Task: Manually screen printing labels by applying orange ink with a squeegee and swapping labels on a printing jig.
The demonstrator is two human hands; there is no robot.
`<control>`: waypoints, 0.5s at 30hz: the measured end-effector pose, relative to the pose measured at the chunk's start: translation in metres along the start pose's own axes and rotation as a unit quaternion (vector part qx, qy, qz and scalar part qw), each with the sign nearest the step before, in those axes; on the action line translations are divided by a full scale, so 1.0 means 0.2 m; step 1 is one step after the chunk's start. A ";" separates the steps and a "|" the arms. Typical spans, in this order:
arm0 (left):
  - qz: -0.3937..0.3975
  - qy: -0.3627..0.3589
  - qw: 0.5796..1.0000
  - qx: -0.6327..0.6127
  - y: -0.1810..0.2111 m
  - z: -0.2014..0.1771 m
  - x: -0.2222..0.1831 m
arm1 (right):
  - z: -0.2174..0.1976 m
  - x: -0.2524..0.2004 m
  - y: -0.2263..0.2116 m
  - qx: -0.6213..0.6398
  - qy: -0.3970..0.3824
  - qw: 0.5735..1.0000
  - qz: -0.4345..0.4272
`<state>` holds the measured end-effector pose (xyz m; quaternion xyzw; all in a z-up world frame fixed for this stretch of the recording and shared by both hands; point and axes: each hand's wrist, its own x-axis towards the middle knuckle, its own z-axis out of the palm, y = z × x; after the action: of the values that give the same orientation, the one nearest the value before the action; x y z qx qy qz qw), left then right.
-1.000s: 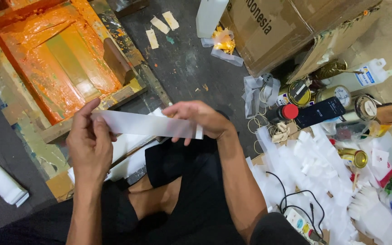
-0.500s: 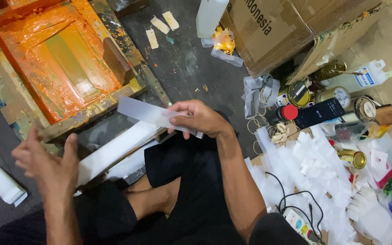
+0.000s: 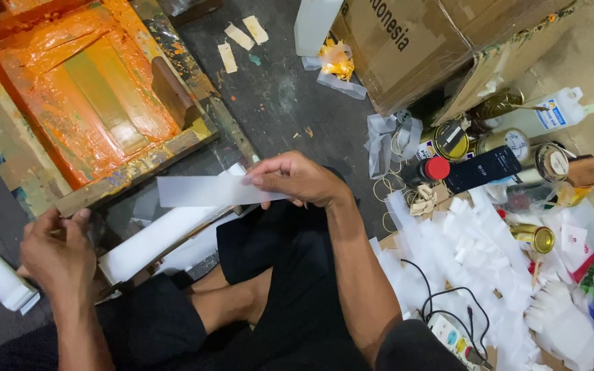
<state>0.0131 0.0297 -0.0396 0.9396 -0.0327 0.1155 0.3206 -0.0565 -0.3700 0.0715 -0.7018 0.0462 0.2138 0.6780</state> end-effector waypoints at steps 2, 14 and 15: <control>0.017 0.019 1.000 0.018 -0.04 0.03 0.00 | 0.00 -0.01 -0.01 0.003 -0.002 1.000 0.005; 0.156 0.173 0.961 -0.147 0.19 -0.17 0.20 | 0.11 0.26 0.10 -0.039 0.075 0.995 -0.044; 0.159 0.175 0.960 -0.150 0.17 -0.16 0.21 | 0.13 0.32 0.15 -0.023 0.097 0.990 -0.102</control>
<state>0.0432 0.0227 0.0161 0.8286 -0.1420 0.3215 0.4358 -0.0156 -0.3333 0.0206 -0.7356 0.0350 0.0759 0.6722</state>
